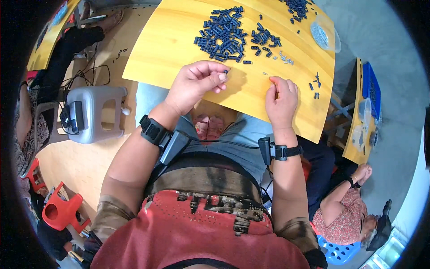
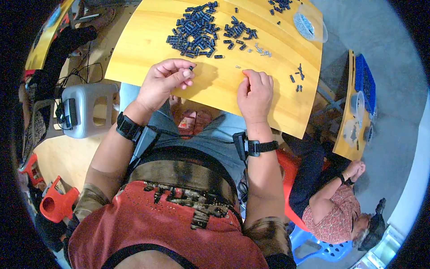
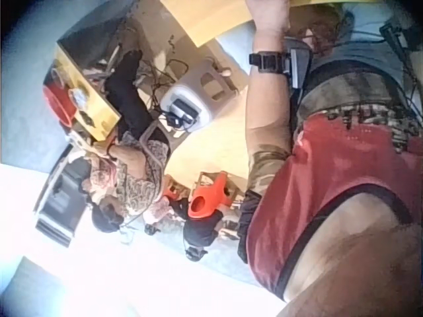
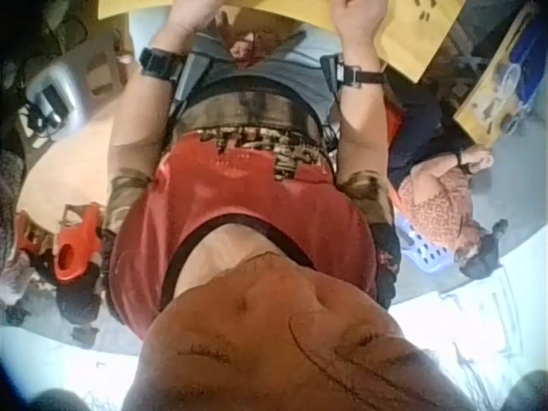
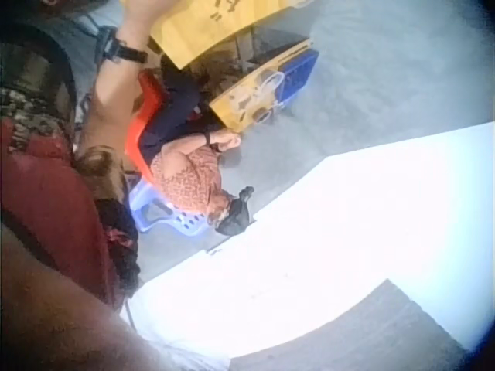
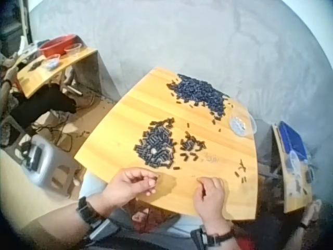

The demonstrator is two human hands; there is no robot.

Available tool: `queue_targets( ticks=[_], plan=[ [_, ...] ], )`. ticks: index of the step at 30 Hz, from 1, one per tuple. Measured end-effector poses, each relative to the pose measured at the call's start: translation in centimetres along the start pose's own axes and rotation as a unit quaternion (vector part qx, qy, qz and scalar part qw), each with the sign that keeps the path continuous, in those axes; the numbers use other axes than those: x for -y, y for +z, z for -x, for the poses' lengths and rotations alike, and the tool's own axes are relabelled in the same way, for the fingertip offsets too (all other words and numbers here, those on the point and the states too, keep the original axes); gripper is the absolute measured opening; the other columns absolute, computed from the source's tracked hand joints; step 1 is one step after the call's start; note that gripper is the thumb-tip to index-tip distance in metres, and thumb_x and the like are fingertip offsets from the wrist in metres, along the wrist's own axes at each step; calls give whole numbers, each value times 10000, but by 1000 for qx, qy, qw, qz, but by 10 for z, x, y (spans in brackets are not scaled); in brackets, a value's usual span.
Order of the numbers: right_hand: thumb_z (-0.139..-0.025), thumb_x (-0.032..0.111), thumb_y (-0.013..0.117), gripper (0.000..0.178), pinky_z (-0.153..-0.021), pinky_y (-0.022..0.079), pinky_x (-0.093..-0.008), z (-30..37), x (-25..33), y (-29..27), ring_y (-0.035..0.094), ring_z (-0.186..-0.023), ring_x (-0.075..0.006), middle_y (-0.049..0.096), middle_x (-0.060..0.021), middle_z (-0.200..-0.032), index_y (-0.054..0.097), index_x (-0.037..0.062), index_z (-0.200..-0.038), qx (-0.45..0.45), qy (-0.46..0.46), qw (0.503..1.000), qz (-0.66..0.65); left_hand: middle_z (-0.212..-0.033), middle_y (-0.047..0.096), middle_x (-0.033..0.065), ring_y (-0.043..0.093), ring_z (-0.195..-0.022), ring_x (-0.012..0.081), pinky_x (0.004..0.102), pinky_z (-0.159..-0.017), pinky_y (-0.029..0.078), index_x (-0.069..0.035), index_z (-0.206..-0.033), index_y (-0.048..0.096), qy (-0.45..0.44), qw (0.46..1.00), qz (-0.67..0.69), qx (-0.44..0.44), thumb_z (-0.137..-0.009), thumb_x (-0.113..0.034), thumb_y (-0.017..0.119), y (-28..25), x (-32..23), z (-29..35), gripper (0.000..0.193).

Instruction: The person picks up a blue plastic piece and a small metal pin, inserts the pin into the blue piece, and places the assembly on the table. They repeat this process for a second assembly.

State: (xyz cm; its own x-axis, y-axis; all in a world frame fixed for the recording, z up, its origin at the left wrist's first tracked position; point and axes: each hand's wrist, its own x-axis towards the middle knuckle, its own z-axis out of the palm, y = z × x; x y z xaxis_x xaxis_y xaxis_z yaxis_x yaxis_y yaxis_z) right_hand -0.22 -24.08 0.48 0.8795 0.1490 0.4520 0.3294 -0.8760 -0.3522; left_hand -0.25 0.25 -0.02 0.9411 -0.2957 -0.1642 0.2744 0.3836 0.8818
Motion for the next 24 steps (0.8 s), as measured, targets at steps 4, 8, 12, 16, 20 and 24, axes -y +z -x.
queue_targets(
  ticks=[4,8,12,16,20,24],
  plan=[
    [-739,-3,571,165,-684,427,-394,1,2,-1,499,-736,-291,529,-100,-751,612,65,-884,2,1,1000,-5,-900,657,54,607,-765,100,225,-680,491,-10,-1079,617,7,1000,-1,0,-899,-106,599,-1,0,1,205],
    [-739,-4,571,166,-684,427,-395,1,2,-1,499,-737,-292,528,-101,-751,611,63,-886,0,3,1000,-1,-901,658,53,606,-767,99,223,-681,490,-11,-1078,618,9,1000,3,0,-898,-106,601,-1,1,2,204],
    [-747,1,569,159,-683,427,-395,1,1,-1,500,-735,-293,528,-102,-749,611,63,-887,0,2,1000,1,-902,659,53,605,-769,98,220,-681,490,-13,-1078,619,10,1000,-6,-5,-895,-100,603,0,-1,2,203],
    [-755,9,569,150,-681,425,-396,2,-1,0,498,-734,-295,527,-102,-745,611,64,-888,-9,-5,1000,2,-901,659,52,603,-768,96,221,-685,492,-15,-1081,618,7,1000,-7,-14,-894,-93,602,2,0,2,203],
    [-756,10,569,147,-677,422,-398,1,1,-1,494,-730,-296,524,-102,-744,610,61,-888,1,1,1000,-6,-899,659,50,600,-769,95,222,-689,494,-17,-1084,616,5,1000,2,-19,-891,-89,605,1,2,2,207],
    [-756,10,569,147,-674,419,-399,0,1,-1,491,-726,-296,523,-103,-740,610,60,-888,-5,-5,1000,-10,-903,658,50,598,-773,96,223,-693,493,-16,-1087,615,6,1000,-3,-14,-889,-83,606,2,-1,2,210]
  ],
)
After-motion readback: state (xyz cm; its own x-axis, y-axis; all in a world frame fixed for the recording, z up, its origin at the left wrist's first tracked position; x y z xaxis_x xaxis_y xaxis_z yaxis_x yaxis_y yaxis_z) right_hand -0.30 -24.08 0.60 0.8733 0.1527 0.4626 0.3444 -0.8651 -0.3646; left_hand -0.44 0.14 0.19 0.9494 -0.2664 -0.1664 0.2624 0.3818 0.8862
